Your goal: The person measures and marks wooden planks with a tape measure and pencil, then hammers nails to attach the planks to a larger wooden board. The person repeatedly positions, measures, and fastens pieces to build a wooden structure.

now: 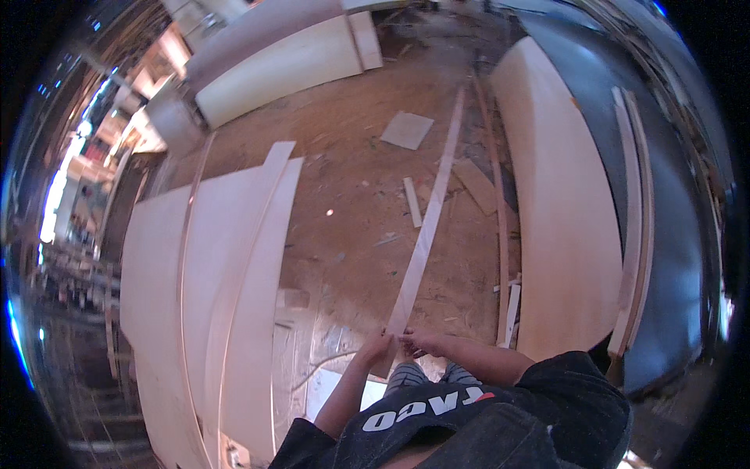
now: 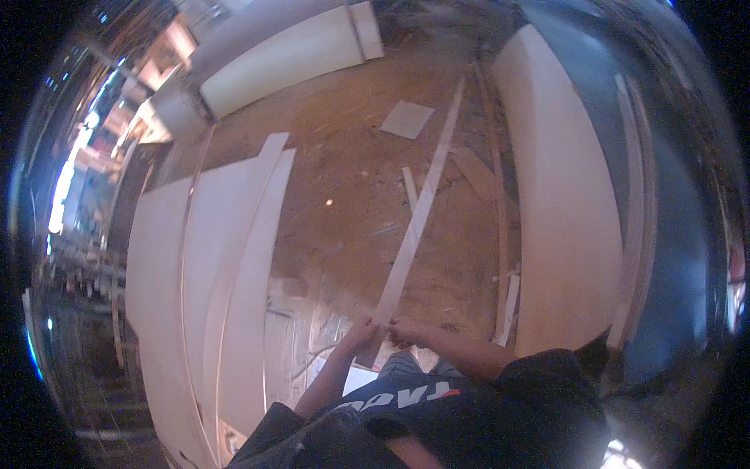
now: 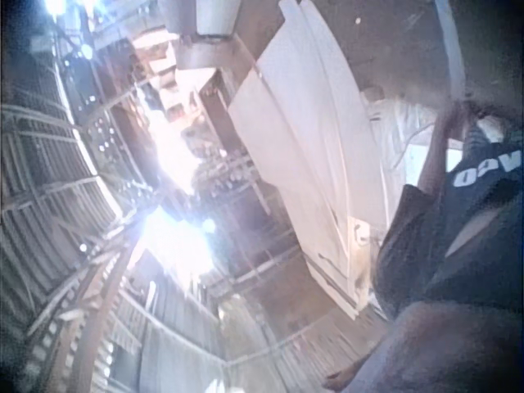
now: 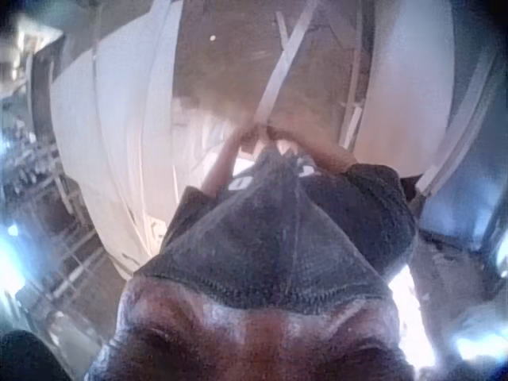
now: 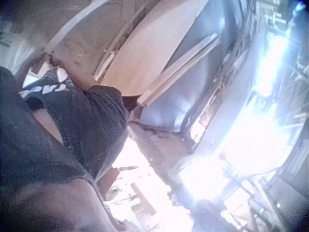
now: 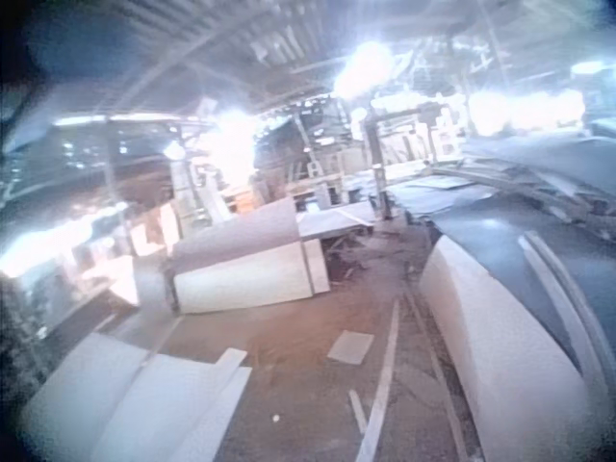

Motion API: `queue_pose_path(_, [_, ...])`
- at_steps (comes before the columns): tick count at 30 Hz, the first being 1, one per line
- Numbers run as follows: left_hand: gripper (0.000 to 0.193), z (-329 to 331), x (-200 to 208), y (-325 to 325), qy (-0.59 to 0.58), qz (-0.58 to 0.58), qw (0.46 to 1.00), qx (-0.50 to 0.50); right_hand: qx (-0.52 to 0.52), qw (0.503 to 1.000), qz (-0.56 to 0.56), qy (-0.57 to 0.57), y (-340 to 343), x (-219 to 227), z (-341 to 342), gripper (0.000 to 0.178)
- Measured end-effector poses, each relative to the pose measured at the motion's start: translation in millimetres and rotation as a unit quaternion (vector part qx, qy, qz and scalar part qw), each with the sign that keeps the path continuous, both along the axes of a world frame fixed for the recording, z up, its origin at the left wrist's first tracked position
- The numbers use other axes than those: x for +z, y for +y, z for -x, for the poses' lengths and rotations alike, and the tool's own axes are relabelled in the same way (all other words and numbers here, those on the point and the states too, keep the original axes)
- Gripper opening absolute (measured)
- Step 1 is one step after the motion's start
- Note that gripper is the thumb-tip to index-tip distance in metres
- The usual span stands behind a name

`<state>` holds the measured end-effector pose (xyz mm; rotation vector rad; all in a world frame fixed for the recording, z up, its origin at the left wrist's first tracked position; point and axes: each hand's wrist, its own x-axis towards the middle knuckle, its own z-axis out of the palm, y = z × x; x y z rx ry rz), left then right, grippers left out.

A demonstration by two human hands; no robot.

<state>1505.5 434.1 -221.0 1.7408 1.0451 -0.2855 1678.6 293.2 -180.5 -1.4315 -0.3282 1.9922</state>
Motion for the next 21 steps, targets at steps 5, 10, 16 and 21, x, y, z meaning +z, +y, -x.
queue_pose_path(5, [0.040, 52.1, 109.4, -64.9, 0.096, -0.086, 0.987, 0.101, 0.148, 0.979, -0.098, -0.101, -14.8, -11.6, -9.9, 0.037])
queue_pose_path(10, [0.059, 114.8, 201.8, -133.9, 0.190, -0.122, 0.968, 0.112, 0.053, 0.903, -0.130, -0.407, -39.2, -65.8, -85.2, 0.053])
queue_pose_path(16, [0.065, 220.1, 245.9, -250.6, 0.209, -0.106, 0.959, 0.159, 0.262, 0.629, -0.228, -0.696, -37.7, -8.8, -128.6, 0.077])
queue_pose_path(21, [0.059, 294.9, 288.3, -316.7, 0.236, -0.149, 0.950, 0.138, 0.426, 0.446, -0.405, -0.675, -22.1, -2.0, -82.8, 0.078])
